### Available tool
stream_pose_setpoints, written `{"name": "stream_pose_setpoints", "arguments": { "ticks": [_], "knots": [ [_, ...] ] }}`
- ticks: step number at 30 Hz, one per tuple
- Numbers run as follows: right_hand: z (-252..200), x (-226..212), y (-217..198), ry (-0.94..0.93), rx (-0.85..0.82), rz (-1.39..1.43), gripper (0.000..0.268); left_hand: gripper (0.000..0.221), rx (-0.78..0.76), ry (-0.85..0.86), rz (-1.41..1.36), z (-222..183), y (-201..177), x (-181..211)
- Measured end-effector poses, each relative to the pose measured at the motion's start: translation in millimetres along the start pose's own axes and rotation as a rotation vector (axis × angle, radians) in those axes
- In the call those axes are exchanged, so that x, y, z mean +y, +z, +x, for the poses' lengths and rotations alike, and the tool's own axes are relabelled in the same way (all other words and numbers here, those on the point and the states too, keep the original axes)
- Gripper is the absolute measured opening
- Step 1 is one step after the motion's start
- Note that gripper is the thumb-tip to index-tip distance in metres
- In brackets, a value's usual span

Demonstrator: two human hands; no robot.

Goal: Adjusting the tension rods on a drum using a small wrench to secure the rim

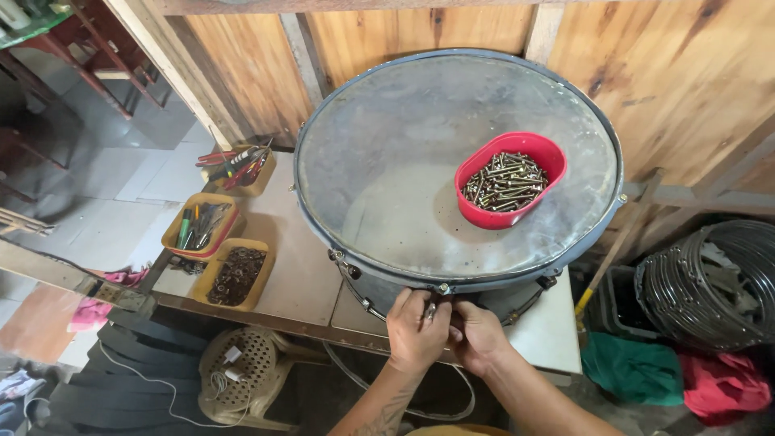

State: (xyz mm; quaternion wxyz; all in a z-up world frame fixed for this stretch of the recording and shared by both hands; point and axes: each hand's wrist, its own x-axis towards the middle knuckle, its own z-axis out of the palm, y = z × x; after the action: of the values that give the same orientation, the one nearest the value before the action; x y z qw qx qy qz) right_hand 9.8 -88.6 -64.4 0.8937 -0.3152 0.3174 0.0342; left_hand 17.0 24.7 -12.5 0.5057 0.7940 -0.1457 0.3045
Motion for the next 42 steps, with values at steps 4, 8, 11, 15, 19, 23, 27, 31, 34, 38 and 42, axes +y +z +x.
{"name": "stream_pose_setpoints", "arguments": {
  "ticks": [4,8,11,15,19,23,27,31,34,38,42],
  "knots": [
    [-13,-5,11,-0.016,0.068,-0.03,0.029,0.016,0.002,-0.001,0.009,0,2,-2],
    [-9,2,9,-0.076,0.081,-0.024,0.031,0.008,-0.003,0.041,-0.053,2,-3,1],
    [-7,5,10,-0.141,0.116,-0.058,0.034,0.016,-0.028,0.009,-0.069,8,-11,8],
    [-14,5,5,-0.343,0.121,-0.119,0.032,0.024,-0.014,0.173,-0.078,19,-42,32],
    [-46,-5,-3,-0.346,0.252,-0.252,0.031,0.03,-0.158,0.323,0.06,33,-49,26],
    [-77,-13,-10,-0.452,0.227,-0.376,0.019,0.015,-0.334,0.38,0.215,45,-43,13],
    [-89,-18,-28,-0.512,0.222,-0.396,0.017,0.017,-0.58,0.338,0.298,61,-50,19],
    [-112,-35,-20,-0.545,0.198,-0.33,0.016,0.021,-0.711,0.345,0.364,75,-53,20],
    [-126,-51,-4,-0.497,0.298,-0.263,0.018,0.021,-0.716,0.255,0.373,73,-50,13],
    [-116,-67,-10,-0.549,0.181,-0.177,0.008,0.026,-0.618,0.176,0.282,67,-49,17],
    [-85,-84,-32,-0.621,-0.056,-0.099,0.009,0.017,-0.59,0.096,0.287,59,-49,24]
  ]
}}
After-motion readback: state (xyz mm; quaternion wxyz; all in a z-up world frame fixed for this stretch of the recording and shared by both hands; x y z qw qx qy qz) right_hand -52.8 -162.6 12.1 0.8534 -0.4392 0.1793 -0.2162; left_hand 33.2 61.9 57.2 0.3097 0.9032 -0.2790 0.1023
